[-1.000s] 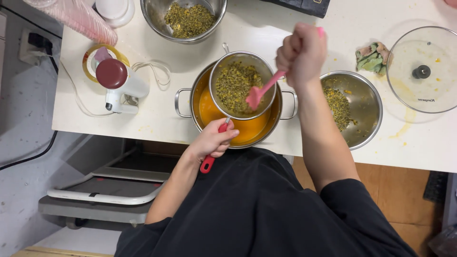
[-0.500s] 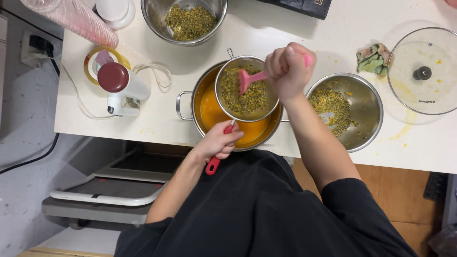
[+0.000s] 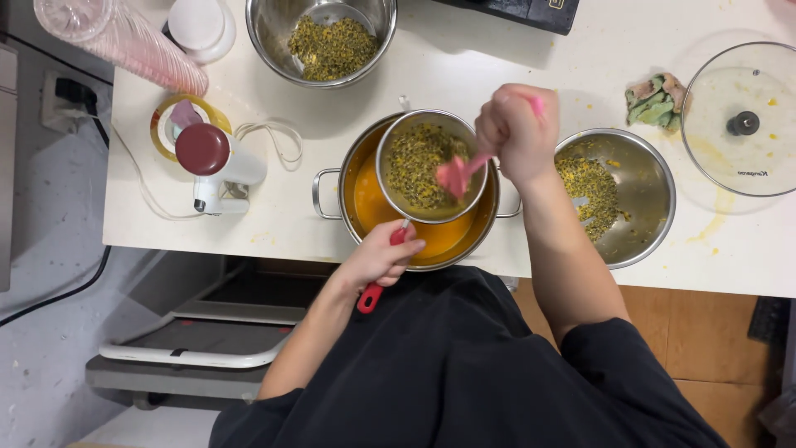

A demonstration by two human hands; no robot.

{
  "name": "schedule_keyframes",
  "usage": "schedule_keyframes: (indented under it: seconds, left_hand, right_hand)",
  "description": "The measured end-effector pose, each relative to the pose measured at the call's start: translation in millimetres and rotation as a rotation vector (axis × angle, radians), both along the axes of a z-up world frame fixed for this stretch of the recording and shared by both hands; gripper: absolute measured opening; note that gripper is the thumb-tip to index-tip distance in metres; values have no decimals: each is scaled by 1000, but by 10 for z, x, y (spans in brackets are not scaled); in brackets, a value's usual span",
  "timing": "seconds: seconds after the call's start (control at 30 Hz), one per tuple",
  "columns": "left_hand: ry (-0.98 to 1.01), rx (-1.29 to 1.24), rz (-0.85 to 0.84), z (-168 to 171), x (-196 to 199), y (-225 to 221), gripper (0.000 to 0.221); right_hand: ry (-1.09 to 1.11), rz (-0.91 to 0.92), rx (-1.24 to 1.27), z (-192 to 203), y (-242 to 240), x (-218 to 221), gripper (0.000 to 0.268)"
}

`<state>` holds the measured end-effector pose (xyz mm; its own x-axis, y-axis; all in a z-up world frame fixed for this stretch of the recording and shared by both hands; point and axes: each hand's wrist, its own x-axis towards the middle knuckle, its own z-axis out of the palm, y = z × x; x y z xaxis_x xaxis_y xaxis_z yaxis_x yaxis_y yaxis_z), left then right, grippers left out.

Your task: Straining passion fruit pulp and seeds to collect the juice in a pot.

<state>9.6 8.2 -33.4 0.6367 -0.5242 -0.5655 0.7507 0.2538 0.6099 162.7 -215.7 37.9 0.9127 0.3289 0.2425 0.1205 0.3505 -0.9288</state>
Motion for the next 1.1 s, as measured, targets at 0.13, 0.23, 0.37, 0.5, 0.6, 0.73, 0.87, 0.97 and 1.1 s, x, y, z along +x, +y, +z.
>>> schedule_keyframes:
  seconds: [0.13, 0.23, 0.37, 0.5, 0.6, 0.73, 0.87, 0.97, 1.1]
  left_hand:
    - [4, 37, -20, 36, 37, -25, 25]
    - [-10, 2, 6, 48, 96, 77, 26]
    - [-24, -32, 15, 36, 142, 178, 28]
    - [3, -15, -54, 25, 141, 141, 26]
    - [31, -36, -61, 1, 141, 214, 27]
    - [61, -54, -76, 16, 90, 296, 27]
    - [48, -64, -102, 23, 70, 323, 27]
    - [42, -78, -80, 55, 47, 375, 28]
    - [4, -75, -28, 28, 74, 413, 30]
  right_hand:
    - [56, 83, 215, -164, 175, -12, 40]
    - [-56, -234, 443, -221, 181, 15, 40]
    - [-12, -190, 170, -10, 135, 25, 40]
    - [134, -69, 240, 51, 278, 45, 41]
    - [18, -201, 440, -164, 200, 51, 43]
    - [-139, -239, 264, 126, 90, -206, 45]
    - [-138, -245, 368, -10, 50, -336, 45]
    - [-18, -296, 493, -378, 109, -390, 44]
    - [-1, -302, 356, -452, 86, -430, 42]
